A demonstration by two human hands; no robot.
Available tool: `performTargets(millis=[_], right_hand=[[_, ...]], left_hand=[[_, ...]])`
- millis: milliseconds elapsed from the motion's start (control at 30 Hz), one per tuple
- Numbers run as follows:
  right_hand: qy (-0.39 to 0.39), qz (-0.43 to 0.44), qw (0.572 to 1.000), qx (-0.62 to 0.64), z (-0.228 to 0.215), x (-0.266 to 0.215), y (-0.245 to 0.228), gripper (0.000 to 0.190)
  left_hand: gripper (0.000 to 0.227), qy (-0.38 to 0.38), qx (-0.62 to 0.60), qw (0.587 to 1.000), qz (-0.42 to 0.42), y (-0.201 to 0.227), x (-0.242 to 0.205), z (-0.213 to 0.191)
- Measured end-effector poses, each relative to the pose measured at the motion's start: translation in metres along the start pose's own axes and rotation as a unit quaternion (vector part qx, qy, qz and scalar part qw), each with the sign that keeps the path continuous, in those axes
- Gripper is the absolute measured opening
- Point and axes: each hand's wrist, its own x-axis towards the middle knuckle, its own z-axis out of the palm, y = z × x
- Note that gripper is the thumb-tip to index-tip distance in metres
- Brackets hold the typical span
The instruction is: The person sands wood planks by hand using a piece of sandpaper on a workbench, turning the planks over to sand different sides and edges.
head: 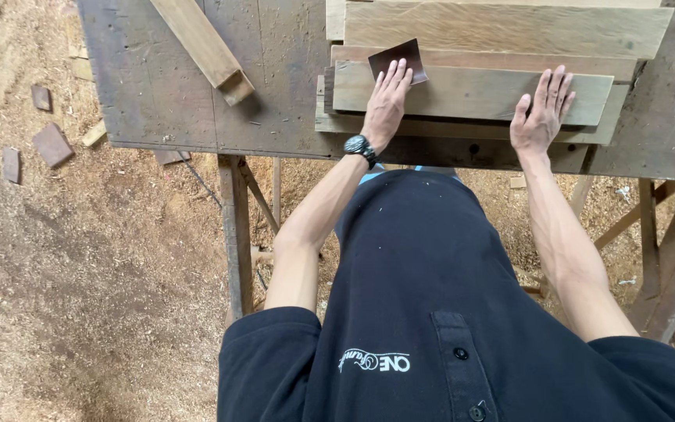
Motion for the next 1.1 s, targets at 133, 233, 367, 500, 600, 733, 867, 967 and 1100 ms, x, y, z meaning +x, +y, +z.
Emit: performTargets(millis=[133, 233, 367, 500, 600, 733, 867, 967, 1100], right_hand=[[-0.023, 0.003, 1.0, -0.014, -0.005, 0.002, -0.006, 0.06], [-0.048, 0.005, 0.999, -0.016, -0.014, 0.0, -0.002, 0.06], [-0.077, 0.018, 0.997, -0.019, -0.017, 0.001, -0.011, 0.062], [-0.106, 0.042, 0.993, -0.017, -0.021, 0.002, -0.01, 0.064], [-0.124, 0.048, 0.991, -0.017, -0.02, 0.005, -0.008, 0.065], [-0.122, 0.037, 0.992, -0.019, -0.017, 0.01, -0.007, 0.064], [-0.118, 0.028, 0.992, -0.015, -0.023, 0.006, -0.008, 0.064], [-0.116, 0.032, 0.993, -0.013, -0.022, 0.003, -0.011, 0.065], [-0.108, 0.039, 0.993, -0.02, -0.02, 0.005, -0.005, 0.065]], left_hand=[[0.054, -0.022, 0.061, 0.997, 0.037, 0.046, 0.023, 0.043], [0.052, -0.077, 0.032, 0.994, 0.068, 0.073, 0.03, 0.061], [0.051, -0.093, 0.041, 0.991, 0.084, 0.032, 0.024, 0.031], [0.053, -0.065, 0.069, 0.995, 0.033, -0.036, -0.002, -0.015], [0.056, -0.051, 0.062, 0.997, 0.0, -0.049, -0.01, -0.024], [0.048, 0.001, 0.015, 1.0, 0.011, 0.004, -0.001, 0.002], [0.049, -0.034, -0.014, 0.998, 0.06, 0.028, 0.004, 0.002], [0.047, -0.019, -0.003, 0.999, 0.037, -0.011, -0.007, -0.034], [0.051, 0.05, 0.078, 0.996, 0.0, -0.066, -0.025, -0.074]])
